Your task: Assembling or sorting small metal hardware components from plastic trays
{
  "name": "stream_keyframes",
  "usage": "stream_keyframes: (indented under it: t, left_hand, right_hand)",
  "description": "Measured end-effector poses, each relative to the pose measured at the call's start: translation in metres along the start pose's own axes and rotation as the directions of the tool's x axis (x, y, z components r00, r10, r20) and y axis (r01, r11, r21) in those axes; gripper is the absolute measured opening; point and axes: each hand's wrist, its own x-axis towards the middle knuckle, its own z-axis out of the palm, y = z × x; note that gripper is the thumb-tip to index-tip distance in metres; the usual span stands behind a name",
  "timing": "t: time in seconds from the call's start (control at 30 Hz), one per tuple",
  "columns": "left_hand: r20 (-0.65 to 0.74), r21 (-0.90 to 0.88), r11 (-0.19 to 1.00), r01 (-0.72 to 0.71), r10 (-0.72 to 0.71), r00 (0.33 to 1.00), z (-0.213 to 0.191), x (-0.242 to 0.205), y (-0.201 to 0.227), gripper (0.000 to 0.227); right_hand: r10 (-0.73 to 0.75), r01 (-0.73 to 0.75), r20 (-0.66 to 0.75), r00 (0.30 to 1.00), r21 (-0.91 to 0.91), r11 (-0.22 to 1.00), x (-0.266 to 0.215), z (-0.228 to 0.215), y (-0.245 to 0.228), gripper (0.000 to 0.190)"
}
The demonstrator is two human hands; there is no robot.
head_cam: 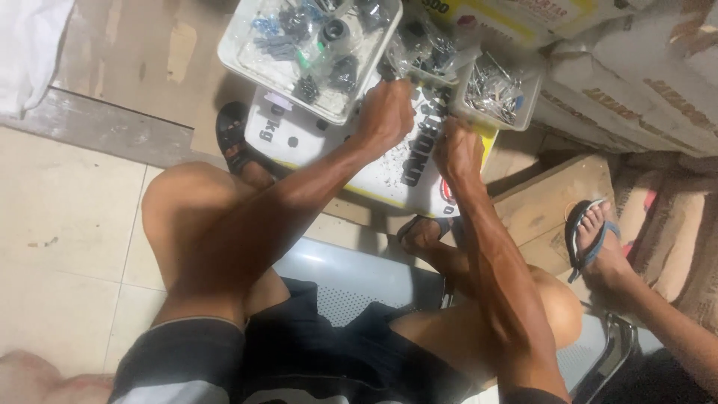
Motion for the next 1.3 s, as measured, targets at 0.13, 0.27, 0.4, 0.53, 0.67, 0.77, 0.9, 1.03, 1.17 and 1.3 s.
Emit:
stream_keyframes:
  t: [0.13, 0.27, 0.4, 0.53, 0.67, 0.77, 0.9, 1.03, 1.17, 1.3]
  left_hand:
    - [0.081, -0.226, 0.959, 0.17, -0.155, 0.985, -0.034, 0.014, 0.026, 0.023]
    - [0.016, -0.17, 0.977, 0.125, -0.124, 0.992, -0.037, 0.025, 0.026, 0.019]
    - [0.059, -0.165, 0.972, 0.169, -0.162, 0.985, -0.045, 0.02, 0.032, 0.018]
    - [0.114, -0.129, 0.966, 0.224, -0.21, 0.971, -0.049, 0.017, 0.034, 0.017]
    - [0.093, -0.216, 0.963, 0.16, -0.143, 0.985, -0.062, 0.013, 0.034, 0.012]
    - [0.124, -0.188, 0.974, 0.128, -0.105, 0.987, -0.058, 0.019, 0.03, 0.018]
    - [0.068, -0.238, 0.969, 0.071, -0.056, 0.996, -0.052, 0.009, 0.026, 0.017]
    - [0.073, -0.192, 0.978, 0.082, -0.069, 0.995, -0.05, 0.003, 0.025, 0.017]
    - [0.062, -0.257, 0.965, 0.058, -0.044, 0.997, -0.051, 0.002, 0.028, 0.013]
    - [0.163, -0.669, 0.731, 0.133, -0.03, 0.986, -0.033, 0.005, 0.032, 0.012]
  right_hand:
    - [-0.064, 0.057, -0.008, 0.998, -0.345, 0.937, 0.002, 0.022, 0.032, 0.021]
    - [-0.065, 0.036, -0.081, 0.995, -0.317, 0.948, 0.016, 0.028, 0.026, 0.012]
    - [-0.167, 0.145, -0.067, 0.984, -0.25, 0.957, 0.032, 0.039, 0.011, 0.033]
    - [-0.043, 0.038, -0.031, 0.999, -0.147, 0.988, 0.044, 0.052, -0.005, 0.043]
    - [0.06, -0.056, 0.045, 0.997, -0.082, 0.995, 0.044, 0.066, 0.003, 0.02]
    - [0.056, -0.043, 0.093, 0.994, -0.133, 0.99, 0.044, 0.069, 0.017, 0.026]
    - [0.102, -0.072, 0.106, 0.989, -0.253, 0.965, 0.045, 0.065, 0.001, 0.017]
    - [0.075, -0.074, 0.012, 0.997, -0.08, 0.994, 0.042, 0.048, 0.012, 0.012]
    - [0.185, -0.171, -0.002, 0.983, 0.377, 0.91, 0.039, -0.016, -0.033, 0.014]
    - [0.164, -0.143, 0.044, 0.986, 0.737, 0.661, 0.025, -0.064, -0.063, 0.016]
